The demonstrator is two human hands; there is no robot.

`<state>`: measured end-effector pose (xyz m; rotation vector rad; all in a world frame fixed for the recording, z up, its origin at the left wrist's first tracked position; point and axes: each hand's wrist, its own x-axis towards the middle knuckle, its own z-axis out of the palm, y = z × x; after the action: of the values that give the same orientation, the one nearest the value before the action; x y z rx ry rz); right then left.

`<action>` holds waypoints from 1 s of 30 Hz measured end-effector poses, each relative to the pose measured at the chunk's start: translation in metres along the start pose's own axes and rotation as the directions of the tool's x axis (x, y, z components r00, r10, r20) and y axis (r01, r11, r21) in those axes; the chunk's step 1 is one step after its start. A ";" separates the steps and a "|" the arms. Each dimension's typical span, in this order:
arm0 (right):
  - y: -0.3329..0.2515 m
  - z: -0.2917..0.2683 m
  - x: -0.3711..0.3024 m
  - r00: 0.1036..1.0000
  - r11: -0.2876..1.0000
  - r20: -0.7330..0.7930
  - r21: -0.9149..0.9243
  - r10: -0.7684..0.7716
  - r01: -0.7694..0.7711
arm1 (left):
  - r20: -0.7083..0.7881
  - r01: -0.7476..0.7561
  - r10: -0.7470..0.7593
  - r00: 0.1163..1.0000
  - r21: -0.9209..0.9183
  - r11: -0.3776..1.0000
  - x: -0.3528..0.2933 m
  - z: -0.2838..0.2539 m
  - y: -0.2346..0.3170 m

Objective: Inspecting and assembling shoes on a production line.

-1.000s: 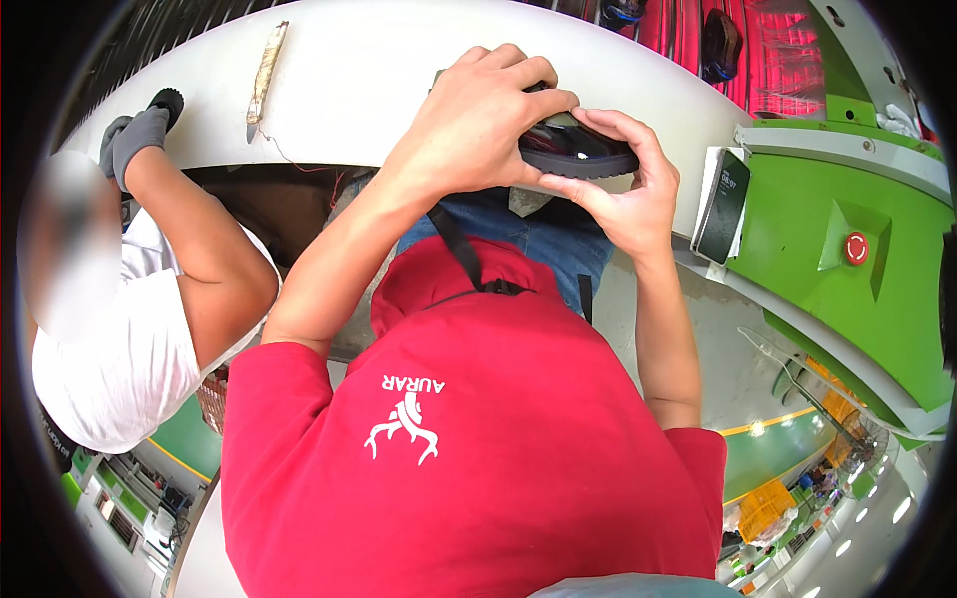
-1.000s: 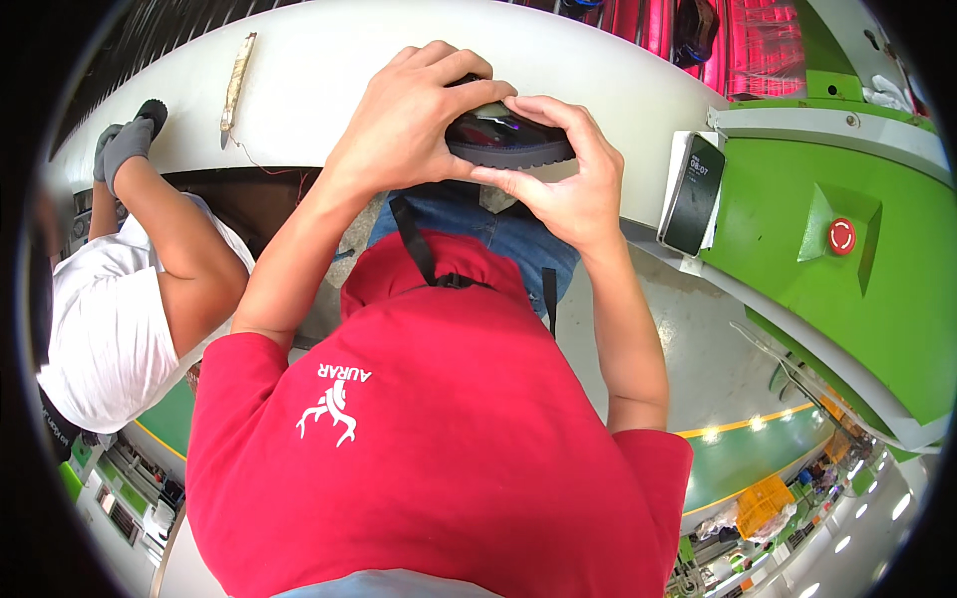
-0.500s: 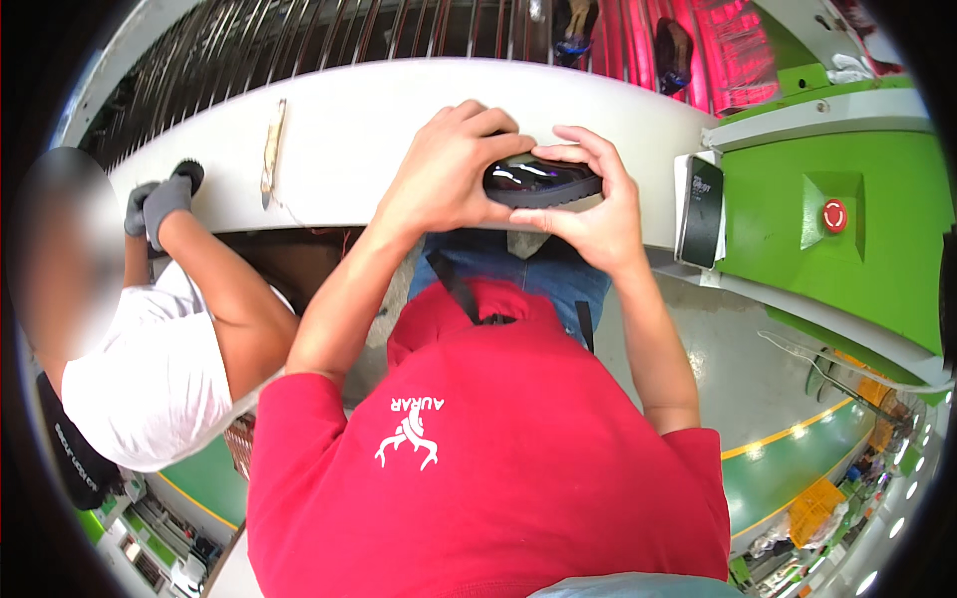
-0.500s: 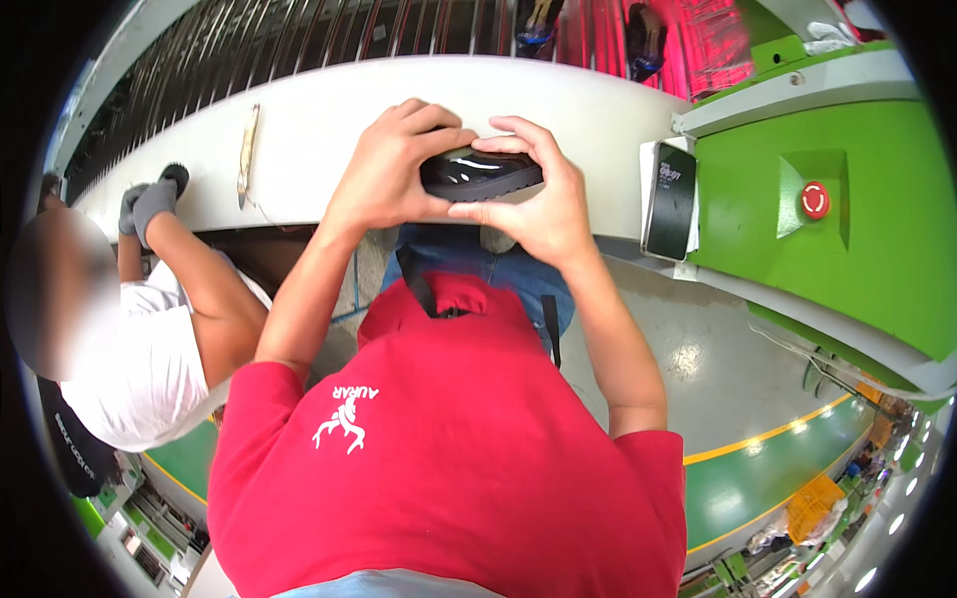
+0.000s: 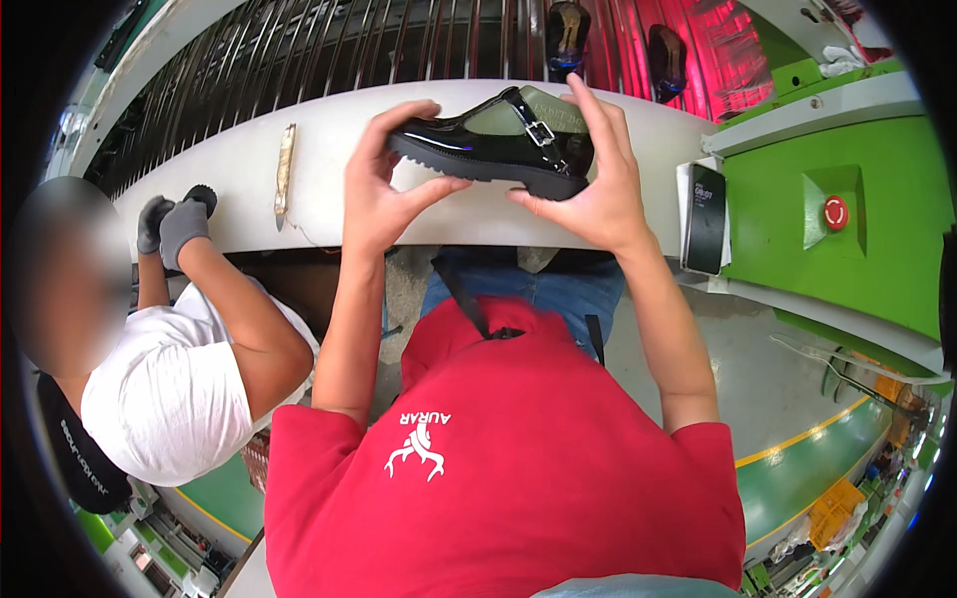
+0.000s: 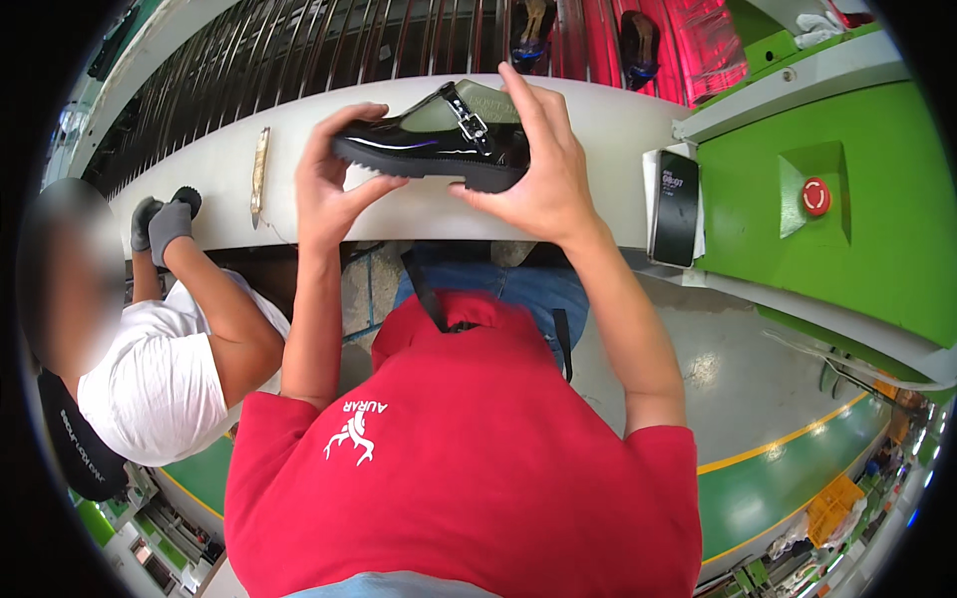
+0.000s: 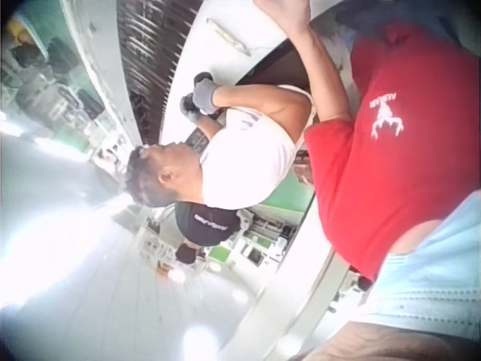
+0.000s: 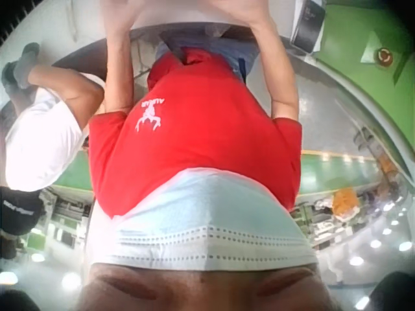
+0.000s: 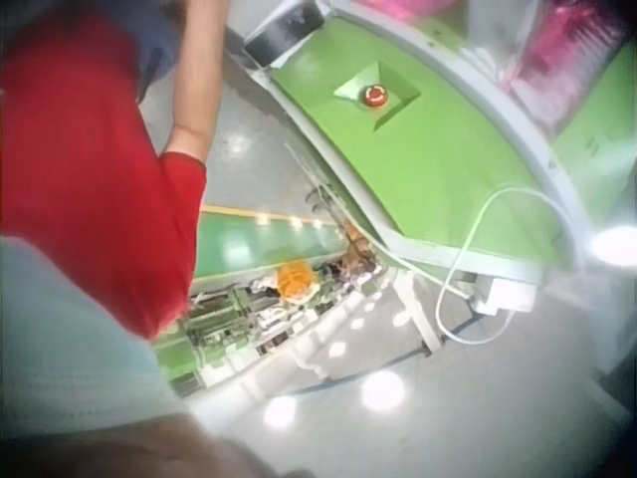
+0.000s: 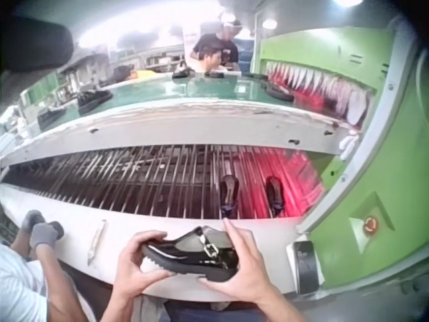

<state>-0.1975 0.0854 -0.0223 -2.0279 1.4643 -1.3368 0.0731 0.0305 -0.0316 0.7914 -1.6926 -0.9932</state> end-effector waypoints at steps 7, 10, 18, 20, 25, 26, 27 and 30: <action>0.023 0.023 -0.021 0.999 0.997 -0.006 -0.071 -0.042 0.041 | 0.053 -0.020 -0.001 0.999 0.407 0.913 -0.013 0.018 -0.019; 0.027 0.028 -0.022 0.997 0.995 -0.013 -0.063 -0.075 0.074 | 0.044 -0.015 -0.002 0.999 0.390 0.921 -0.017 0.016 -0.024; 0.037 0.034 -0.022 0.990 0.992 -0.072 -0.047 -0.117 0.114 | 0.031 -0.032 0.022 0.999 0.383 0.923 -0.014 0.018 -0.029; 0.037 0.034 -0.020 0.991 0.992 -0.067 -0.056 -0.116 0.113 | 0.030 -0.060 0.053 0.998 0.393 0.917 -0.013 0.016 -0.032; 0.025 0.033 -0.019 0.999 1.000 -0.032 0.027 0.013 -0.012 | 0.004 -0.079 0.083 0.997 0.357 0.931 -0.009 0.014 -0.035; 0.020 0.032 -0.019 0.999 0.999 -0.049 0.047 -0.017 0.019 | 0.004 -0.071 0.074 0.997 0.340 0.938 -0.009 0.014 -0.034; 0.017 0.034 -0.019 0.997 0.996 -0.065 0.067 -0.049 0.054 | 0.004 -0.064 0.066 0.998 0.324 0.944 -0.010 0.013 -0.035; 0.015 0.033 -0.020 0.997 0.999 -0.057 0.015 -0.048 0.049 | -0.009 -0.011 0.014 1.000 0.255 0.967 -0.015 0.011 -0.037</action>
<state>-0.1806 0.0878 -0.0600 -2.0432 1.4319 -1.4318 0.0693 0.0298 -0.0728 0.9488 -1.8371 -0.7696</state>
